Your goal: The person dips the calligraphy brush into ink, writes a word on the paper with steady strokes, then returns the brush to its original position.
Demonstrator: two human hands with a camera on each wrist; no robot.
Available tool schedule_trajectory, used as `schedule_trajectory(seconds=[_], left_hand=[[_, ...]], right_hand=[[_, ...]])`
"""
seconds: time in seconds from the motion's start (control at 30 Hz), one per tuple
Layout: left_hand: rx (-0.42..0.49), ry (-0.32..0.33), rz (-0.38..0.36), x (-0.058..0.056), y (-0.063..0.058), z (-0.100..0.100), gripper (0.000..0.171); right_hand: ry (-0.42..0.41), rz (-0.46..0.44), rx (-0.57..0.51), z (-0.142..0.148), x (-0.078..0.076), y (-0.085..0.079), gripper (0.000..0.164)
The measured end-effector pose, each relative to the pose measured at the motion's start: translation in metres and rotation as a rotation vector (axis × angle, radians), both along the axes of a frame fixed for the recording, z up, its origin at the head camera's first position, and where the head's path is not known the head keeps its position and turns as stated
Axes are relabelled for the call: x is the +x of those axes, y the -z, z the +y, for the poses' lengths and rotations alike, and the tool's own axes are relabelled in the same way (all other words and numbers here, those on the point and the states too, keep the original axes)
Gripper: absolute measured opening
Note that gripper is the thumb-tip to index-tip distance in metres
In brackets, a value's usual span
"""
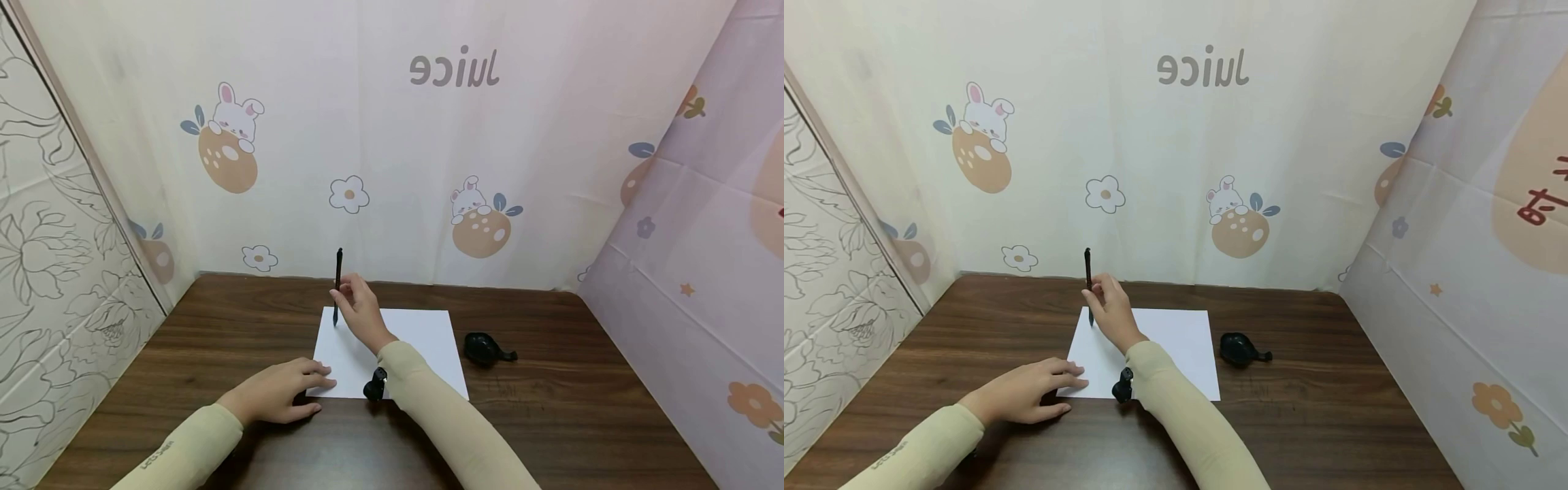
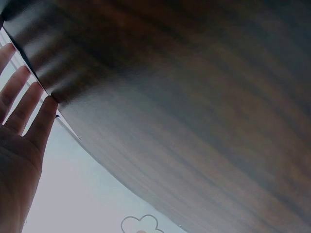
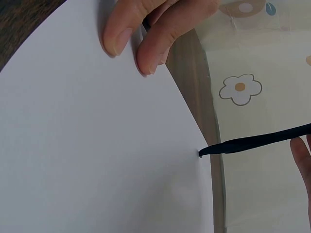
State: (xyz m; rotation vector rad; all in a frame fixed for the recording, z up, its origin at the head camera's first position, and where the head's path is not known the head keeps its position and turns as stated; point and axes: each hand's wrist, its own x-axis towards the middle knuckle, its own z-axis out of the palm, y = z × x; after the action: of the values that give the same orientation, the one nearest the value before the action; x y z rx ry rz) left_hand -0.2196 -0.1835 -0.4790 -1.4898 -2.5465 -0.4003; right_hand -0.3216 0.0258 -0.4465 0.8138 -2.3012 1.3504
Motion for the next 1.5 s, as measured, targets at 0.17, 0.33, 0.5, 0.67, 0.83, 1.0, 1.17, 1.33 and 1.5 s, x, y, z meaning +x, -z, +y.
schedule_trajectory(seconds=[0.17,0.33,0.5,0.67,0.83,1.0,1.17,1.33,1.5], left_hand=[[-0.002,-0.002,-0.004,0.0004,-0.0007,0.0004,0.037],[-0.006,-0.005,-0.009,0.0014,-0.0024,0.0010,0.037],[-0.007,-0.010,-0.010,0.0018,-0.0032,0.0012,0.037],[-0.011,-0.011,-0.014,0.0016,-0.0034,0.0011,0.037],[-0.012,-0.010,-0.013,0.0011,-0.0027,0.0011,0.037],[-0.019,-0.012,-0.014,0.0006,-0.0019,0.0006,0.037],[-0.020,-0.012,-0.012,0.0001,-0.0013,0.0000,0.037],[-0.011,-0.002,0.002,-0.0005,0.0001,-0.0004,0.037],[-0.007,0.001,0.007,-0.0009,0.0028,-0.0007,0.038]], right_hand=[[0.009,-0.003,0.006,-0.0003,0.0010,-0.0001,0.023],[0.017,0.001,0.006,-0.0001,0.0017,-0.0001,0.020],[0.006,-0.003,-0.007,-0.0001,0.0021,-0.0009,0.023],[-0.002,-0.007,-0.022,-0.0002,0.0024,-0.0016,0.022],[-0.006,-0.016,-0.022,-0.0006,0.0022,-0.0010,0.021],[-0.007,-0.002,-0.019,-0.0011,0.0017,0.0005,0.020],[-0.013,-0.009,-0.018,-0.0010,0.0022,0.0009,0.022],[-0.006,-0.021,-0.021,-0.0012,0.0024,0.0011,0.021],[-0.008,-0.032,-0.033,-0.0010,0.0027,0.0024,0.022]])
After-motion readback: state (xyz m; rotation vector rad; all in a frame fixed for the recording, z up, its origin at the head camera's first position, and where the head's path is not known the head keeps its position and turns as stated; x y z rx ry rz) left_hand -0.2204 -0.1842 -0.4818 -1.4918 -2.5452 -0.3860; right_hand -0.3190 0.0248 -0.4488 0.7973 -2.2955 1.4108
